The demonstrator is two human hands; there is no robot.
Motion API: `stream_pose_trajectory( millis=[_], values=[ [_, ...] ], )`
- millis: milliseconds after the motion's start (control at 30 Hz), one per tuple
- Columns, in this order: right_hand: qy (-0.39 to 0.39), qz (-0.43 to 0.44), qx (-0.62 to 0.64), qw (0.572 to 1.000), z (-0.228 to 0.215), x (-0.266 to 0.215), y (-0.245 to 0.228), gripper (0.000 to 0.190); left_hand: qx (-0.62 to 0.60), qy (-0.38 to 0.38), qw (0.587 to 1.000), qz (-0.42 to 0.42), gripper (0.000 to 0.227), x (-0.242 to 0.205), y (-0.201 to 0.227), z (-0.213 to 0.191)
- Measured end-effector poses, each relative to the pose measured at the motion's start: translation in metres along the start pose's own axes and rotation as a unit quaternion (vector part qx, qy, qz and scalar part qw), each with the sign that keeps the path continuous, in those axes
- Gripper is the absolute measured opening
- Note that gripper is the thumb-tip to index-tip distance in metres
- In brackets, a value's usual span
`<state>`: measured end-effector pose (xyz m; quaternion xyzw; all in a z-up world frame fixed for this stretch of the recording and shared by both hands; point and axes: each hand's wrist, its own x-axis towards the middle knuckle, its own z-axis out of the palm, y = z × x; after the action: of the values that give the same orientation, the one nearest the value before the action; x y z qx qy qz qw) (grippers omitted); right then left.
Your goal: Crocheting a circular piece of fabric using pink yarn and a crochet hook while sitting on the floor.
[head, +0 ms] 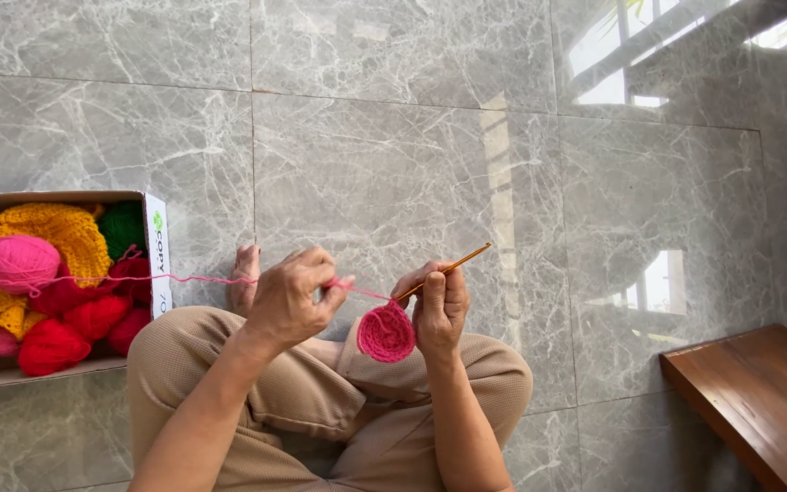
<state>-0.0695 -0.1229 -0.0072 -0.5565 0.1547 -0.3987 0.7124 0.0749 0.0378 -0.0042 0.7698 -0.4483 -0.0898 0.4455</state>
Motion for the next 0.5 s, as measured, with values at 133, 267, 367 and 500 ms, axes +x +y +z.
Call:
stream_pose_trajectory(
  millis=[133,267,367,500],
  values=[
    [-0.028,-0.039,-0.04,0.998,0.01,-0.001,-0.007,0.031,-0.407,-0.042,0.91,-0.069,0.035,0.007,0.032,-0.012],
    [-0.015,-0.086,-0.078,0.993,0.01,0.0,-0.005,0.031,-0.561,-0.061,0.822,-0.078,0.048,0.003,0.048,0.009],
    [0.012,-0.124,-0.096,0.988,0.01,0.002,-0.007,0.03,-0.525,-0.057,0.838,-0.137,0.066,-0.003,0.059,0.023],
    [0.045,-0.24,-0.219,0.945,0.029,0.003,-0.016,0.026,-0.476,0.004,0.858,-0.196,0.075,-0.003,0.069,0.022]
  ],
)
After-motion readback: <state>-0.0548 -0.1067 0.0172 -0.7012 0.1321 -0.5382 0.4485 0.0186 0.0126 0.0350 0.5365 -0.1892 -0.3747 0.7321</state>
